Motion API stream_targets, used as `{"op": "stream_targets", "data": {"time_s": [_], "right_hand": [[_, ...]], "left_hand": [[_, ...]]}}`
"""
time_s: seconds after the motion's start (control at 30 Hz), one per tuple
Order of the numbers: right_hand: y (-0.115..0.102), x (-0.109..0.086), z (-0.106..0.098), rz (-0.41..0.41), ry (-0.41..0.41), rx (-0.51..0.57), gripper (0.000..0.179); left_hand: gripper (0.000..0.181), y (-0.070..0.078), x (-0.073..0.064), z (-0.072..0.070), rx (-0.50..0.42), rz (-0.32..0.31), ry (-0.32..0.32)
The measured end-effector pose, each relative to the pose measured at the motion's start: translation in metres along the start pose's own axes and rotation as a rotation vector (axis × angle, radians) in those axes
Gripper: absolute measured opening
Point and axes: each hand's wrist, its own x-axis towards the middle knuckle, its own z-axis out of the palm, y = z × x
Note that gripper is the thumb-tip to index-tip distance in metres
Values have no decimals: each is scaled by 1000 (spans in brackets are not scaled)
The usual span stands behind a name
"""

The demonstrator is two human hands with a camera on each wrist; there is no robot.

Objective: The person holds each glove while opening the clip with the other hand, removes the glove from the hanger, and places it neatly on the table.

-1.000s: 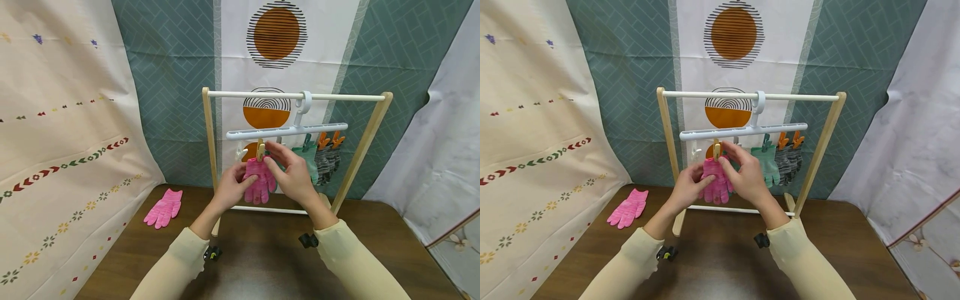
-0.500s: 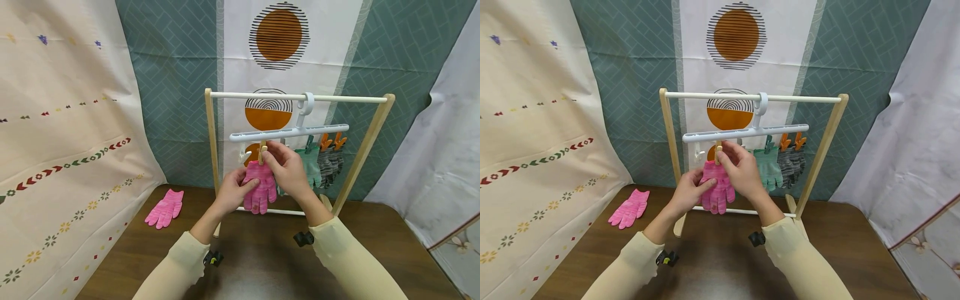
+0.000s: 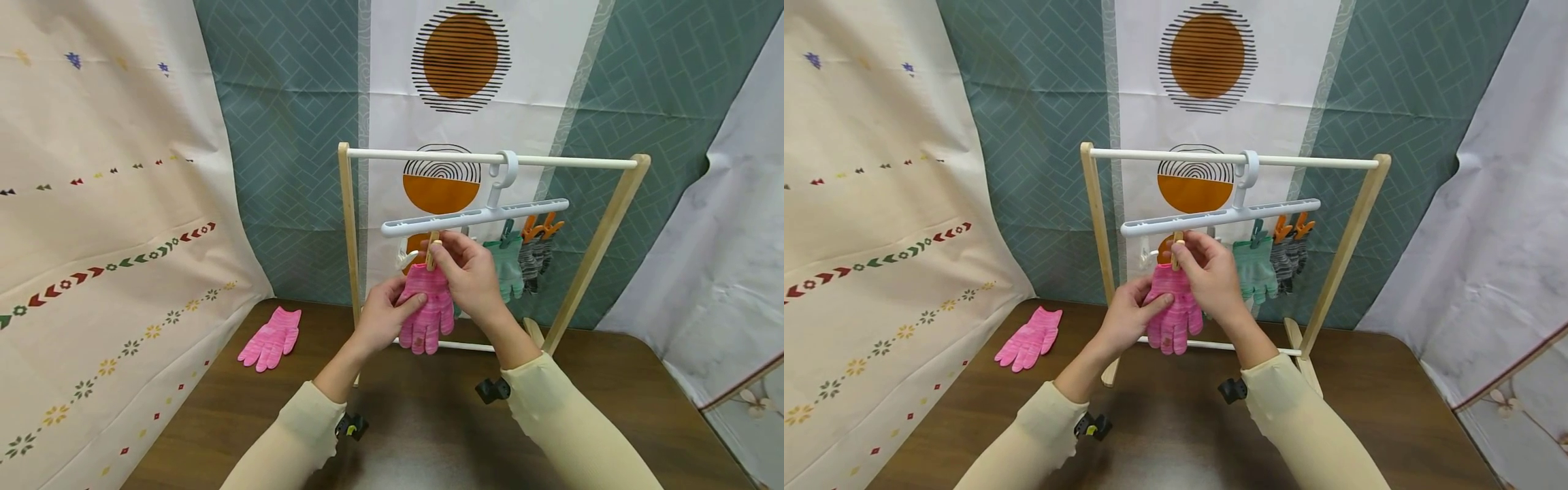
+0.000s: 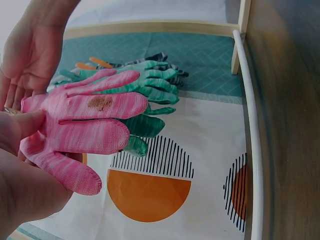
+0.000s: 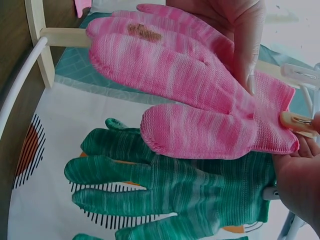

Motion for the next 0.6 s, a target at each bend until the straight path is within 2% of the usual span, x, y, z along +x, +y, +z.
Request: {"op": "stream_targets", "data": {"time_s": [0.37,0.6], "right_hand": [[2,0,1,-9,15,22,32],[3,0,2,-9,18,30,31]], "left_hand": [[35,-1,-1,1,-33,14,12],[34,-2,-2,1,-22,11,15]]}}
